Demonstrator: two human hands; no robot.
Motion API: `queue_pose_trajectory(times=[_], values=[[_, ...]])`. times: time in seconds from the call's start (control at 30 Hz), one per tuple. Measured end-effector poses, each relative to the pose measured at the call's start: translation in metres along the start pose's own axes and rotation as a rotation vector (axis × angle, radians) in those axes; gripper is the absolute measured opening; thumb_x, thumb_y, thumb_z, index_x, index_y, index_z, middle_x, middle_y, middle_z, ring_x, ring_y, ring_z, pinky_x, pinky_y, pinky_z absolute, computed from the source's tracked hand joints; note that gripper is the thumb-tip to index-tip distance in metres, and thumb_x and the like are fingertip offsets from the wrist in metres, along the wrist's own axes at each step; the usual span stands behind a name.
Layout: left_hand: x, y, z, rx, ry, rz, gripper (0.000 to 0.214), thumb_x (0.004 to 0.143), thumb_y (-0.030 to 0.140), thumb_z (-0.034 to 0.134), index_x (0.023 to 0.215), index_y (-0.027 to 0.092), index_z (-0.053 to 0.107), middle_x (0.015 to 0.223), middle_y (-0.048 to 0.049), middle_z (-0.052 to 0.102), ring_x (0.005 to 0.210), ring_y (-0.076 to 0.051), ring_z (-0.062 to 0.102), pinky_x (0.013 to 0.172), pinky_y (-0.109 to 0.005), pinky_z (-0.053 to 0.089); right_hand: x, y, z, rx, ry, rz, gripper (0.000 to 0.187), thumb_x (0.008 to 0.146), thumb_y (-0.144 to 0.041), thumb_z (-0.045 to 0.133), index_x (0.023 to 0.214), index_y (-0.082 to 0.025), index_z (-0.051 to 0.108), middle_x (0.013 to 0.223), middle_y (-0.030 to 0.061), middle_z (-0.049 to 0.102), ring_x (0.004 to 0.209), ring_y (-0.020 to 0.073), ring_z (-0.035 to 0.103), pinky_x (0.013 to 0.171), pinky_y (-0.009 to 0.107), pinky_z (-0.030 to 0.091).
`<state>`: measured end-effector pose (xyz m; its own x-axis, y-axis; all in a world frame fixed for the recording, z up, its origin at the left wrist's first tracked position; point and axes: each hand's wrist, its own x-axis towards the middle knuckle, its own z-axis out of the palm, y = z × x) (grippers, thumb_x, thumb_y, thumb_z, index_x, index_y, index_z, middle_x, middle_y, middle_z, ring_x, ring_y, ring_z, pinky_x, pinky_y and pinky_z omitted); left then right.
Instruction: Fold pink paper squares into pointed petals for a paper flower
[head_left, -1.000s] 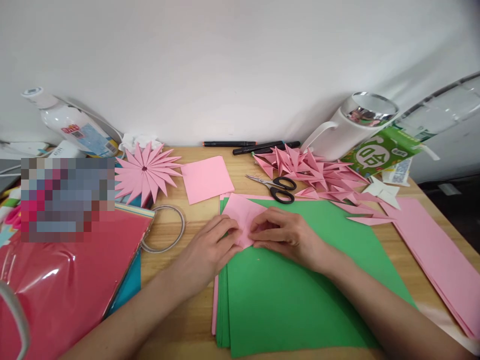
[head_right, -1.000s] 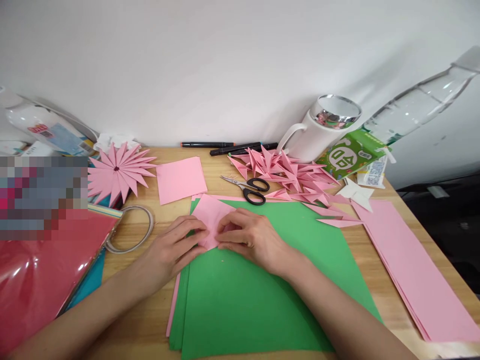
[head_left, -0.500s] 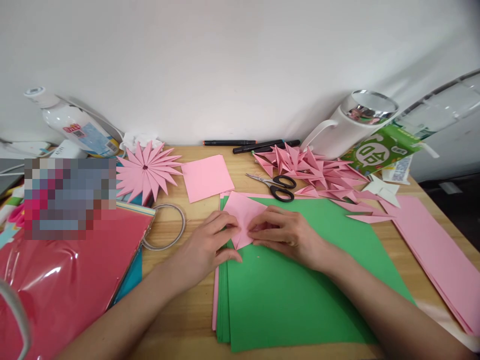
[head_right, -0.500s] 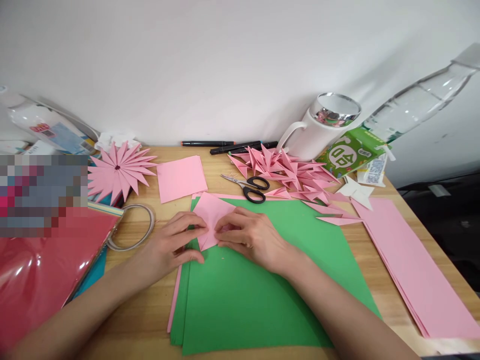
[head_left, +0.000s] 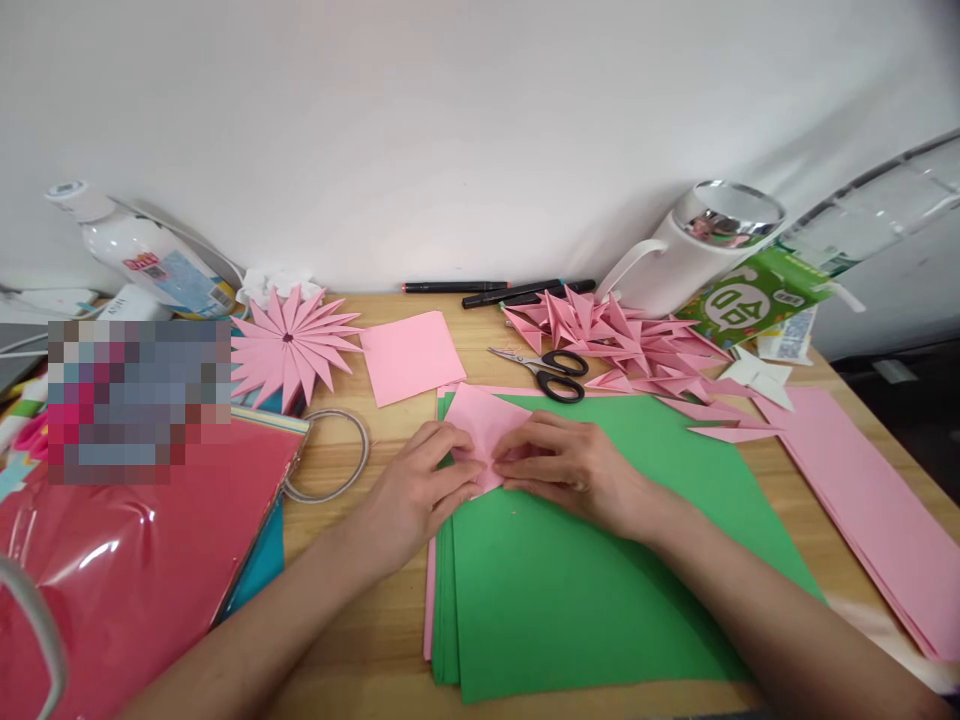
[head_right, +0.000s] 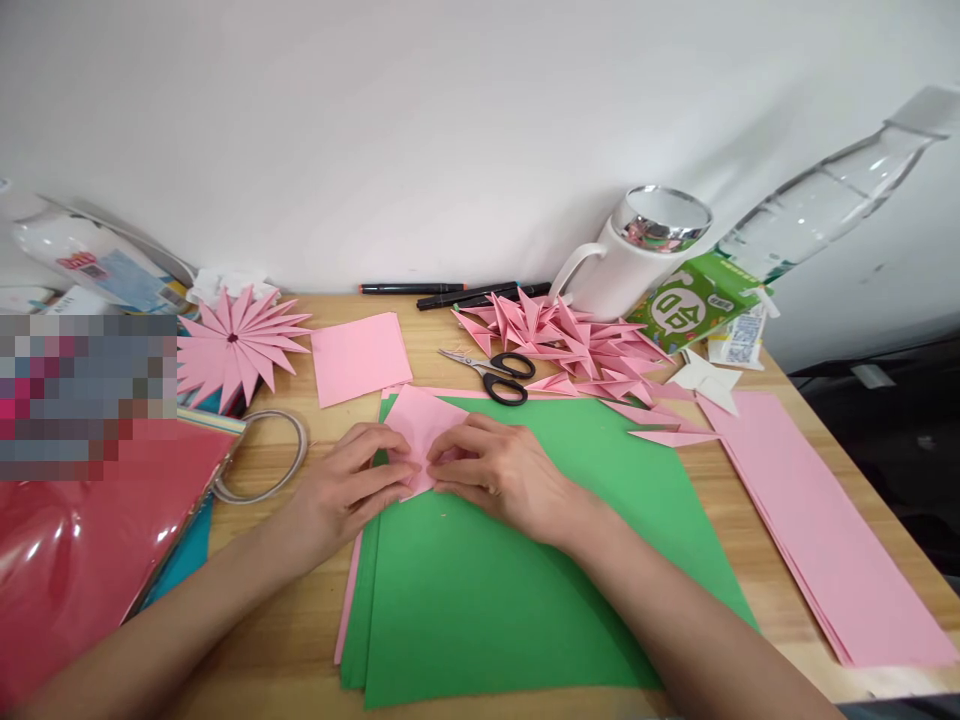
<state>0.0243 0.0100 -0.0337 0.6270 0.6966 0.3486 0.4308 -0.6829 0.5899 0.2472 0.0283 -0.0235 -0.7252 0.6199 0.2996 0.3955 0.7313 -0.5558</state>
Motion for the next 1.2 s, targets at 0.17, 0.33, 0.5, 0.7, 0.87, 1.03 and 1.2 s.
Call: queue_pose_trajectory(times=[0.17, 0.33, 0.5, 0.7, 0.87, 1.03, 1.2], values=[[0.003, 0.006, -0.002, 0.144, -0.059, 0.035, 0.016, 0.090, 0.016, 0.048, 0.096, 0.013, 0.062, 0.101, -0.0098, 0.058, 0.102, -0.019, 0.049, 0.088, -0.034, 0.048, 0.001, -0.002, -0.001, -0.011, 0.000, 0.000, 0.020, 0.090, -0.024, 0.052, 0.085, -0.017, 0.071, 0.093, 0.0087, 0.067, 0.083, 0.0158, 0.058, 0.068, 0.027, 0.049], [0.005, 0.008, -0.004, 0.277, -0.089, 0.153, 0.017, 0.088, 0.013, 0.050, 0.103, 0.013, 0.060, 0.107, -0.0089, 0.062, 0.107, -0.021, 0.046, 0.090, -0.036, 0.048, 0.000, -0.002, -0.001, -0.030, -0.012, 0.001, 0.020, 0.090, -0.025, 0.052, 0.088, -0.019, 0.071, 0.094, 0.0084, 0.066, 0.084, 0.0153, 0.059, 0.069, 0.027, 0.049], [0.004, 0.005, 0.001, 0.307, -0.064, 0.175, 0.015, 0.087, 0.013, 0.053, 0.100, 0.013, 0.060, 0.106, -0.0076, 0.063, 0.105, -0.021, 0.045, 0.090, -0.036, 0.048, 0.000, -0.001, -0.001, -0.027, -0.017, 0.003, 0.020, 0.090, -0.024, 0.052, 0.088, -0.019, 0.071, 0.095, 0.0083, 0.066, 0.084, 0.0163, 0.058, 0.069, 0.028, 0.049], [0.005, 0.007, 0.002, 0.385, -0.106, 0.144, 0.012, 0.090, 0.018, 0.050, 0.092, 0.015, 0.061, 0.104, -0.0048, 0.062, 0.106, -0.022, 0.045, 0.089, -0.039, 0.045, -0.001, 0.000, -0.001, 0.017, -0.016, 0.016, 0.018, 0.088, -0.025, 0.055, 0.092, -0.021, 0.071, 0.098, 0.0082, 0.065, 0.087, 0.0162, 0.058, 0.072, 0.028, 0.049], [0.008, 0.010, -0.001, 0.391, -0.157, 0.127, 0.016, 0.092, 0.020, 0.046, 0.091, 0.015, 0.061, 0.100, -0.0052, 0.062, 0.103, -0.021, 0.048, 0.086, -0.037, 0.045, -0.001, 0.000, -0.006, 0.007, -0.066, 0.011, 0.015, 0.086, -0.028, 0.059, 0.091, -0.023, 0.072, 0.103, 0.0084, 0.062, 0.093, 0.0182, 0.055, 0.074, 0.031, 0.048], [0.007, 0.010, 0.000, 0.419, -0.159, 0.135, 0.013, 0.091, 0.020, 0.048, 0.089, 0.014, 0.060, 0.097, -0.0052, 0.062, 0.102, -0.022, 0.047, 0.085, -0.037, 0.045, 0.000, -0.002, -0.011, -0.108, -0.155, -0.026, 0.019, 0.086, -0.033, 0.058, 0.086, -0.022, 0.073, 0.107, 0.0087, 0.061, 0.091, 0.0190, 0.054, 0.071, 0.031, 0.047], [0.007, 0.010, -0.001, 0.425, -0.180, 0.130, 0.011, 0.089, 0.018, 0.050, 0.087, 0.014, 0.060, 0.096, -0.0053, 0.062, 0.103, -0.021, 0.046, 0.085, -0.036, 0.045, -0.001, -0.001, -0.019, -0.149, -0.205, -0.047, 0.018, 0.086, -0.031, 0.058, 0.084, -0.022, 0.073, 0.109, 0.0075, 0.061, 0.093, 0.0188, 0.055, 0.076, 0.032, 0.047]])
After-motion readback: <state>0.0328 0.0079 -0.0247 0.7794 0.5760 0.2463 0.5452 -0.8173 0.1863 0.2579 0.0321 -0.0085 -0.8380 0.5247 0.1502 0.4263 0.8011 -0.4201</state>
